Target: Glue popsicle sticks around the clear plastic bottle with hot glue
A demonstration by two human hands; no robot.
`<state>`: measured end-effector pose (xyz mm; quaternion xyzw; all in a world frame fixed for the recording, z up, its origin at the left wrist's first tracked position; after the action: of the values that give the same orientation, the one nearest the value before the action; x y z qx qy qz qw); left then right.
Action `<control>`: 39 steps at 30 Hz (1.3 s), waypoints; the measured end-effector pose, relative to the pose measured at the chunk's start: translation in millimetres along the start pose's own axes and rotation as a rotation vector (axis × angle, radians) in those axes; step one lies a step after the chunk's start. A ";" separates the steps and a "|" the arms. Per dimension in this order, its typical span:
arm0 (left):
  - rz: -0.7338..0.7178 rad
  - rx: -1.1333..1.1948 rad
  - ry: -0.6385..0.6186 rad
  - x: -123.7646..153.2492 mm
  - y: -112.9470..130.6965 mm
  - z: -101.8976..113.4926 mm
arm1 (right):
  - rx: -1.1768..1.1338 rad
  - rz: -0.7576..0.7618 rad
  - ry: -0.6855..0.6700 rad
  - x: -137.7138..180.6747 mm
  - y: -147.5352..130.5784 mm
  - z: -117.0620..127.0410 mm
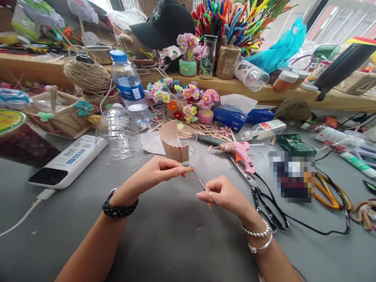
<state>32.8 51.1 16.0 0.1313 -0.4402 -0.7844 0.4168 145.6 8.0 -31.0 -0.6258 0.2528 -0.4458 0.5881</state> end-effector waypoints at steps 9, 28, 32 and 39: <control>0.011 -0.017 0.013 -0.1 -0.4 1.3 | -0.029 -0.013 0.037 -0.9 0.9 1.5; 0.008 -0.009 -0.033 -0.4 -1.5 -3.3 | -0.024 -0.090 0.027 1.3 1.8 -0.3; 0.011 -0.012 -0.031 -0.9 -2.8 -2.6 | -0.042 -0.091 -0.010 1.3 4.7 -3.7; 0.007 -0.009 -0.072 -1.5 -5.1 -6.2 | -0.075 -0.120 -0.038 0.4 10.7 -6.9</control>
<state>34.5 50.0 8.1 0.0995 -0.4521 -0.7890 0.4040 142.2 2.2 -41.8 -0.6697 0.2201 -0.4583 0.5413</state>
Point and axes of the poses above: each hand's wrist, its own x-axis away from the middle knuckle, its own z-axis out of the back of the hand, y = z × x, the point moved 9 cm from there along -x, towards the middle knuckle, and after that the axes turned 12 degrees about -x, right-handed, at the moved point
